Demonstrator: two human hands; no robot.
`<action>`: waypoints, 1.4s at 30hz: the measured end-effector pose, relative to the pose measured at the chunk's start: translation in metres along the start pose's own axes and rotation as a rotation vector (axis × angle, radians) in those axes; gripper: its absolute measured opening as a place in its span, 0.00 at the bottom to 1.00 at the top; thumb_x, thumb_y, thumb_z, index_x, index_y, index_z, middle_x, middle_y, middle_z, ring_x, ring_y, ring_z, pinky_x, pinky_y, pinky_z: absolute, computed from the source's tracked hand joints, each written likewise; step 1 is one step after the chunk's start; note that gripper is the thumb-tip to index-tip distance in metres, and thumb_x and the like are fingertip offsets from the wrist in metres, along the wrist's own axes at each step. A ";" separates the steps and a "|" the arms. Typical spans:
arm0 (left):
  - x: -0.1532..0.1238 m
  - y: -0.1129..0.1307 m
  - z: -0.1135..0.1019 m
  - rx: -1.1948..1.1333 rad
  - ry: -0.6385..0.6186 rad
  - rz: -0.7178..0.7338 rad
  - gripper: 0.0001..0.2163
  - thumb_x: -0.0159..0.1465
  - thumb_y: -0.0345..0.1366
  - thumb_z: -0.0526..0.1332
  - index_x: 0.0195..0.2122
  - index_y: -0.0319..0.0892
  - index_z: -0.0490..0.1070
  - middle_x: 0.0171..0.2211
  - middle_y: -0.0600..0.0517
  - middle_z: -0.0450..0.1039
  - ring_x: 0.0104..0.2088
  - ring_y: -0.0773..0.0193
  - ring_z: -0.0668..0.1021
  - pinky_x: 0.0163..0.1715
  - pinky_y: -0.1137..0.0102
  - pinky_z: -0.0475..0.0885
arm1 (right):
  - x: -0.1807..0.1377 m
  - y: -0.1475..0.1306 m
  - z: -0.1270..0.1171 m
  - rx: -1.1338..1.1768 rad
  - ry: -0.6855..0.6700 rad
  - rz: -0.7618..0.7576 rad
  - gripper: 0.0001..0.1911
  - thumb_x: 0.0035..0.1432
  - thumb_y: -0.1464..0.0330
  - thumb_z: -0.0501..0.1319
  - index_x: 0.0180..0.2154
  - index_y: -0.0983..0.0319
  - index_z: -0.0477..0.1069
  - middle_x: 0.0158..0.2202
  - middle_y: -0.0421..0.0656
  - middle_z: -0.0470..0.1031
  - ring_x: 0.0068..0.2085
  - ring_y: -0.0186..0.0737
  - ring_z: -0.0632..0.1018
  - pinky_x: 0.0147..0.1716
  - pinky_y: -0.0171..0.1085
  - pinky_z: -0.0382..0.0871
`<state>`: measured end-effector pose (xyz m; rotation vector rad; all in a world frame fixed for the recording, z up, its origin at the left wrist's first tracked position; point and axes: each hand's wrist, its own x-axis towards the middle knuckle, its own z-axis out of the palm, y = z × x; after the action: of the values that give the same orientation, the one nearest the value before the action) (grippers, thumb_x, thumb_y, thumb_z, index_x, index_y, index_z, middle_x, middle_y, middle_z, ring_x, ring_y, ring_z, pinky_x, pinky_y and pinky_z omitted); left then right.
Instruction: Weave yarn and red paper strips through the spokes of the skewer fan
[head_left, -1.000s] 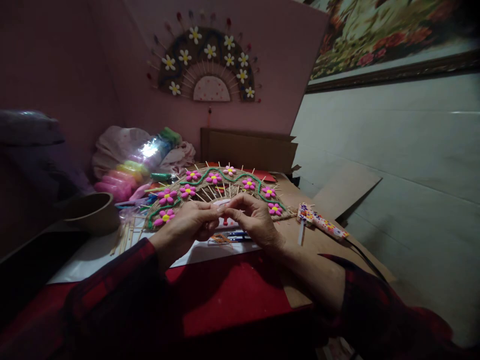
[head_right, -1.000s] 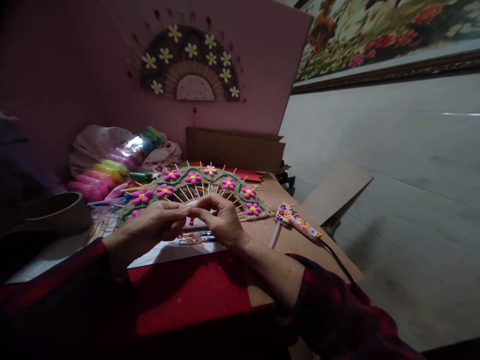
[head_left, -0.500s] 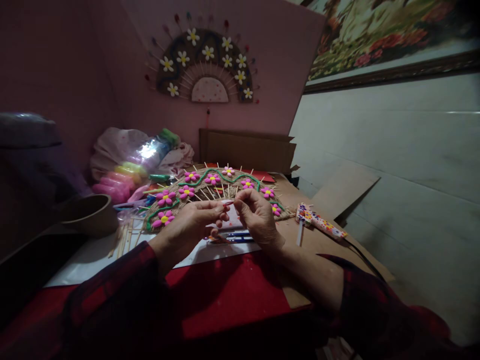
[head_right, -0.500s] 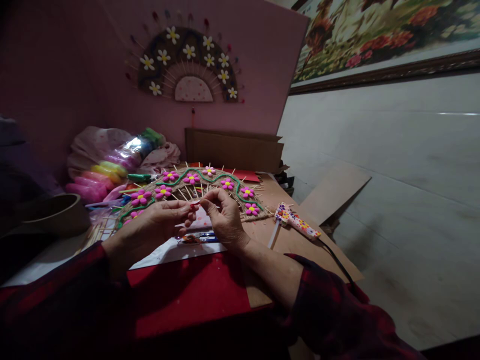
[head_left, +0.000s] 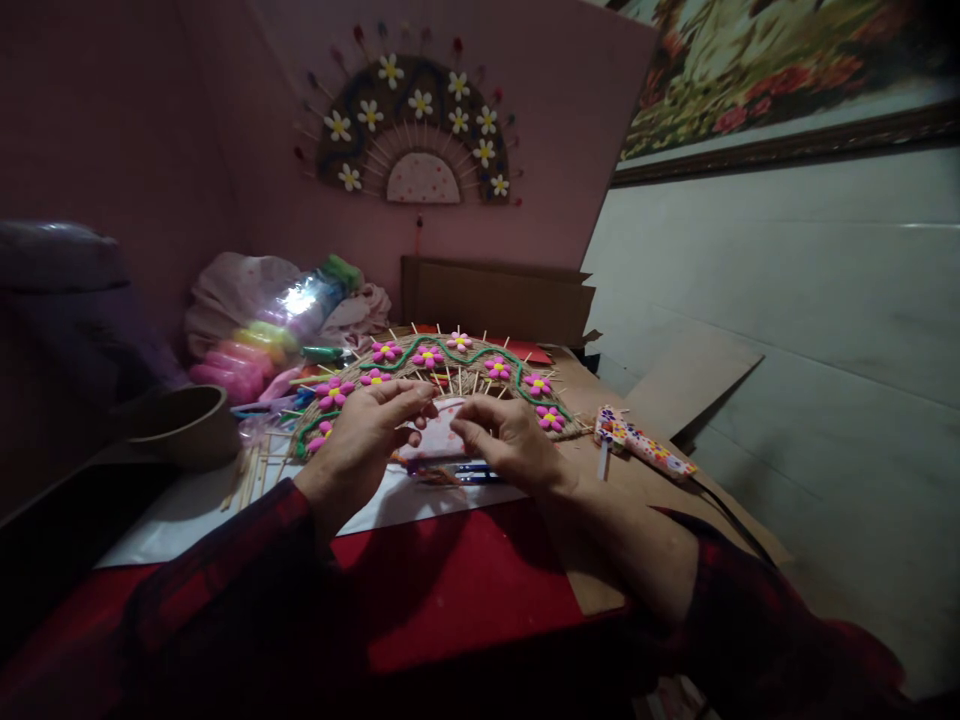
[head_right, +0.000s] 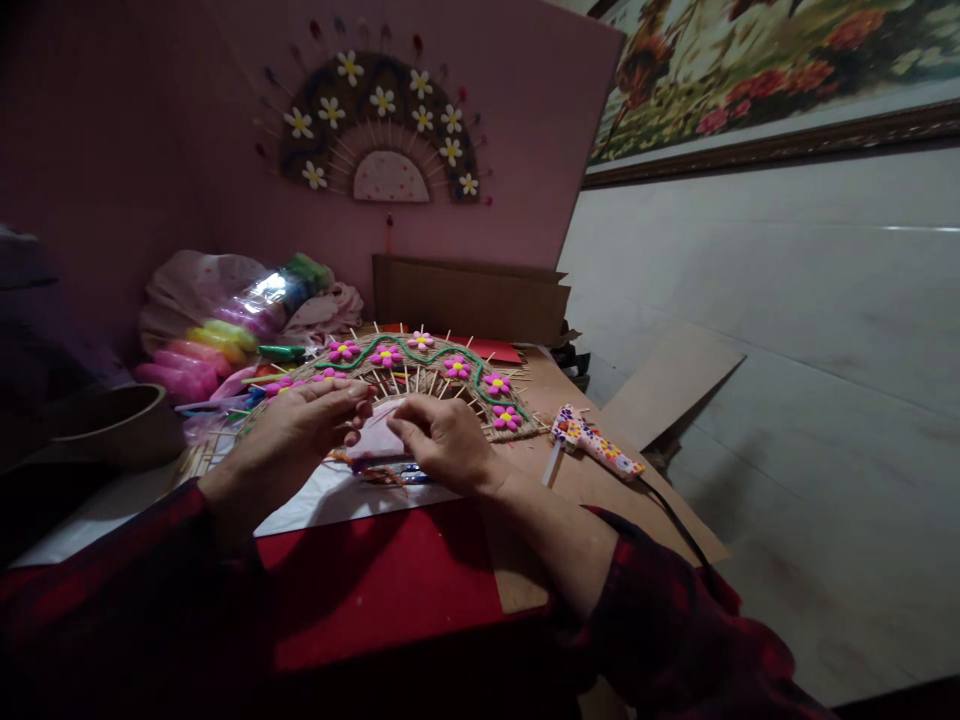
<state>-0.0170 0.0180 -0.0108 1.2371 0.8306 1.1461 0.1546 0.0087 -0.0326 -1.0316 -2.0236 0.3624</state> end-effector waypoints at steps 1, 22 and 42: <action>0.000 0.001 0.000 0.004 0.018 0.012 0.09 0.53 0.37 0.65 0.30 0.35 0.72 0.26 0.52 0.68 0.24 0.70 0.68 0.21 0.75 0.60 | 0.000 -0.003 -0.005 -0.155 -0.092 -0.050 0.07 0.57 0.69 0.56 0.28 0.63 0.69 0.23 0.40 0.70 0.24 0.32 0.67 0.26 0.33 0.56; -0.002 0.007 0.001 0.024 0.043 0.032 0.09 0.50 0.36 0.66 0.29 0.35 0.72 0.23 0.51 0.70 0.21 0.71 0.68 0.19 0.75 0.57 | -0.013 -0.017 -0.023 -0.715 -0.648 -0.089 0.15 0.55 0.67 0.56 0.46 0.59 0.67 0.37 0.47 0.72 0.34 0.41 0.71 0.29 0.36 0.59; 0.001 0.007 -0.004 -0.232 -0.044 -0.019 0.08 0.51 0.31 0.68 0.31 0.34 0.74 0.23 0.52 0.68 0.22 0.73 0.68 0.21 0.78 0.61 | -0.003 -0.015 -0.044 -0.059 -0.036 0.007 0.23 0.64 0.54 0.47 0.33 0.63 0.71 0.30 0.43 0.72 0.32 0.37 0.70 0.32 0.36 0.60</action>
<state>-0.0219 0.0197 -0.0044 1.0559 0.6551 1.1606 0.1815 -0.0068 0.0017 -1.0758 -2.0736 0.3289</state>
